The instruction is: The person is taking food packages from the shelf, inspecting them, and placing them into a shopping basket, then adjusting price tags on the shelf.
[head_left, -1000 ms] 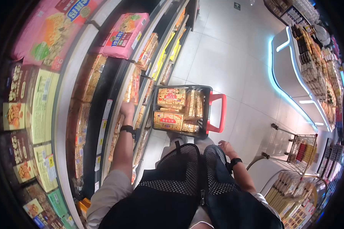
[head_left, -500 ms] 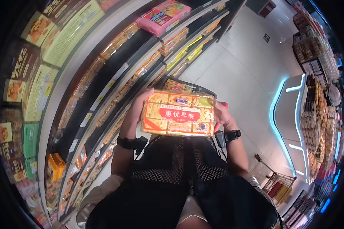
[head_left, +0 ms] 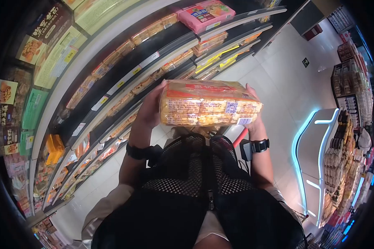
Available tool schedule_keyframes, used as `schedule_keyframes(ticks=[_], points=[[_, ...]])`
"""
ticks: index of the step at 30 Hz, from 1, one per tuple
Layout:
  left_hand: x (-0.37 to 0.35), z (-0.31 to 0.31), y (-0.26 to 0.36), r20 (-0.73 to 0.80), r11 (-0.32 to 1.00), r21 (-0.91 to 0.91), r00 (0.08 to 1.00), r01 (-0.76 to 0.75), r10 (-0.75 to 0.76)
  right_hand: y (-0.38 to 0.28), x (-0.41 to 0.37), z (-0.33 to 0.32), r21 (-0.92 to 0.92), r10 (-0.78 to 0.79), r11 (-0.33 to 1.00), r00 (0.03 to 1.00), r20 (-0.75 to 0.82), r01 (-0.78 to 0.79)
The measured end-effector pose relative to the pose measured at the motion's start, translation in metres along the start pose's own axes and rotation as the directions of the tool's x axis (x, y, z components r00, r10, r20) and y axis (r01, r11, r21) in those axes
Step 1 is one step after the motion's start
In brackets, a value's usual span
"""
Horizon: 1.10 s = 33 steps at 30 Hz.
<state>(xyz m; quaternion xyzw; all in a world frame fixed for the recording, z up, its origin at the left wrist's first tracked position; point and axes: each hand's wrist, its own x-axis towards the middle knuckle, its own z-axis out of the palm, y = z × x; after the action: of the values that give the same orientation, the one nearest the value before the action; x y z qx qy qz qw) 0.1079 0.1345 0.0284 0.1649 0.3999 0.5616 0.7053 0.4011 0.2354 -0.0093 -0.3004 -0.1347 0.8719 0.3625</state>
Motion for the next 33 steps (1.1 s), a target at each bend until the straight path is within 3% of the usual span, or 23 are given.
schedule_keyframes(ticks=[3,7,12,14,15,17,18,20,22,24,26,27,28,29,30,32,33], points=[[0.006,-0.009,-0.008,0.135,0.995,-0.102,0.991,0.021,-0.007,0.000,0.002,-0.003,0.028,0.030,0.999,1.000,0.004,-0.030],[0.004,-0.001,-0.012,0.022,0.998,-0.064,1.000,-0.014,0.015,-0.005,0.000,-0.001,0.015,0.037,0.999,0.999,0.017,-0.037],[0.006,0.002,-0.014,-0.007,0.997,-0.072,1.000,0.022,-0.023,-0.011,0.004,-0.015,-0.041,0.037,0.998,0.999,0.023,-0.036],[0.012,-0.007,-0.018,0.005,0.996,-0.073,0.999,0.049,-0.049,-0.008,0.003,-0.009,-0.125,0.197,0.972,0.979,-0.046,-0.201],[0.019,-0.016,-0.024,-0.014,1.000,-0.011,1.000,-0.017,0.017,-0.001,0.006,-0.013,-0.276,0.060,0.959,0.997,-0.041,-0.069],[0.034,-0.038,-0.035,-0.043,0.984,0.102,0.987,-0.148,0.153,0.013,0.025,-0.056,-0.335,0.073,0.938,0.994,-0.077,-0.095],[0.037,-0.046,-0.040,-0.046,0.984,0.097,0.987,-0.148,0.153,0.018,0.033,-0.071,-0.388,0.087,0.914,0.991,-0.106,-0.122],[0.040,-0.065,-0.049,-0.292,0.985,0.171,0.953,-0.037,0.086,0.026,0.041,-0.088,-0.314,0.103,0.941,0.990,-0.099,-0.129],[0.055,-0.139,-0.089,-0.381,0.947,0.320,0.914,-0.009,0.138,0.040,0.053,-0.122,-0.493,-0.072,0.867,0.963,-0.261,-0.069],[0.049,-0.248,-0.153,-0.419,0.860,0.502,0.895,0.090,0.151,0.054,0.054,-0.132,-0.734,-0.301,0.644,0.809,-0.504,-0.217],[-0.007,-0.350,-0.225,-0.634,0.730,0.486,0.769,0.480,-0.084,0.084,0.079,-0.224,-0.890,-0.492,0.283,0.742,-0.455,-0.358],[-0.051,-0.392,-0.258,-0.715,0.699,0.342,0.656,0.628,-0.240,0.089,0.068,-0.218,-0.870,-0.514,0.258,0.703,-0.492,-0.420],[-0.099,-0.409,-0.279,-0.757,0.585,0.270,0.544,0.765,-0.362,0.094,0.055,-0.211,-0.845,-0.538,0.237,0.660,-0.524,-0.479],[-0.153,-0.413,-0.297,-0.781,0.636,0.104,0.459,0.765,-0.425,0.096,0.050,-0.221,-0.835,-0.529,0.219,0.658,-0.536,-0.504],[-0.216,-0.470,-0.338,-0.561,0.688,0.121,0.622,0.715,-0.547,0.098,0.044,-0.226,-0.830,-0.514,0.249,0.658,-0.551,-0.500],[-0.293,-0.442,-0.361,-0.594,0.536,0.468,0.699,0.703,-0.397,0.104,0.041,-0.232,-0.871,-0.491,0.229,0.721,-0.489,-0.434],[-0.331,-0.432,-0.384,-0.594,0.665,0.257,0.658,0.701,-0.464,0.107,0.042,-0.229,-0.868,-0.486,0.230,0.721,-0.494,-0.440]])
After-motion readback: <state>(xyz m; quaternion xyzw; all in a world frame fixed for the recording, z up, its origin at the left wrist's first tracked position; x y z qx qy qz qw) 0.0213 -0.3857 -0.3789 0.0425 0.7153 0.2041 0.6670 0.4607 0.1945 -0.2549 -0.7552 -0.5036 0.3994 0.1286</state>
